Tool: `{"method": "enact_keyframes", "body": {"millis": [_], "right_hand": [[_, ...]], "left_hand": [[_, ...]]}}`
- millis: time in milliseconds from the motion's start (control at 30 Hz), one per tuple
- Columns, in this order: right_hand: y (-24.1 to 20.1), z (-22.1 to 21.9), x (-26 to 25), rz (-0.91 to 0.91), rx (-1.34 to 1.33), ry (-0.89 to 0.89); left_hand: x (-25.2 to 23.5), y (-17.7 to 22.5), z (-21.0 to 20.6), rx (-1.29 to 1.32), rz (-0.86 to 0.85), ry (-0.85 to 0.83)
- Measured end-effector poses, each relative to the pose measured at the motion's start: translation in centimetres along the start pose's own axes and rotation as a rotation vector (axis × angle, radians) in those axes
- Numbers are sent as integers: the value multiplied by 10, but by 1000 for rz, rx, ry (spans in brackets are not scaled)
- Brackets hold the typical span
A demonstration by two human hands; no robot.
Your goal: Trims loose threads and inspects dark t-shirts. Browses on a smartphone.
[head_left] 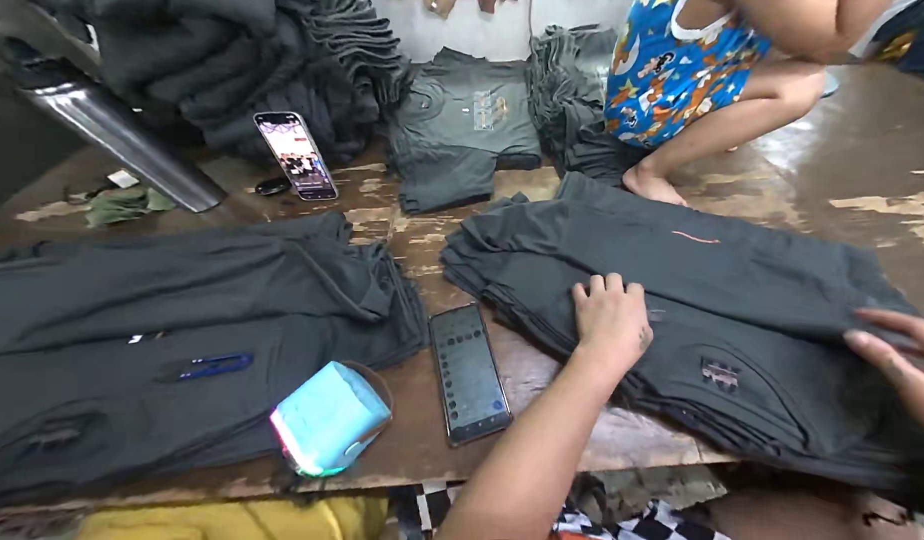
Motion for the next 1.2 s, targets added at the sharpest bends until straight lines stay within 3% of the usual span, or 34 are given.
{"method": "enact_keyframes", "body": {"millis": [133, 367, 567, 733, 867, 967, 1100, 1200], "right_hand": [[44, -32, -33, -11, 109, -12], [43, -33, -17, 22, 53, -24], [40, -28, -15, -12, -31, 6], [45, -26, -8, -21, -34, 119], [-3, -42, 32, 180, 96, 226], [-47, -82, 84, 310, 44, 212], [-52, -85, 133, 344, -276, 235], [-36, -54, 141, 310, -457, 368]], "left_hand": [[-8, -5, -8, 53, -83, 9], [-9, -6, -4, -2, -294, 22], [-15, -7, 3, 27, -204, -110], [-1, -8, 7, 93, -258, 228], [8, -12, 10, 270, -291, 347], [20, -4, 11, 347, -313, 270], [34, 21, 4, 245, -585, 269], [26, 16, 7, 259, -544, 253]]}}
Point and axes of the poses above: each hand's wrist, its own x-axis away from the middle knuckle, its own z-axis out of the back of the hand, y = z × x, the point moved 6 cm from there along -x, towards the middle knuckle, and after that the axes turned 2 degrees about -y, right-handed, at the moved point
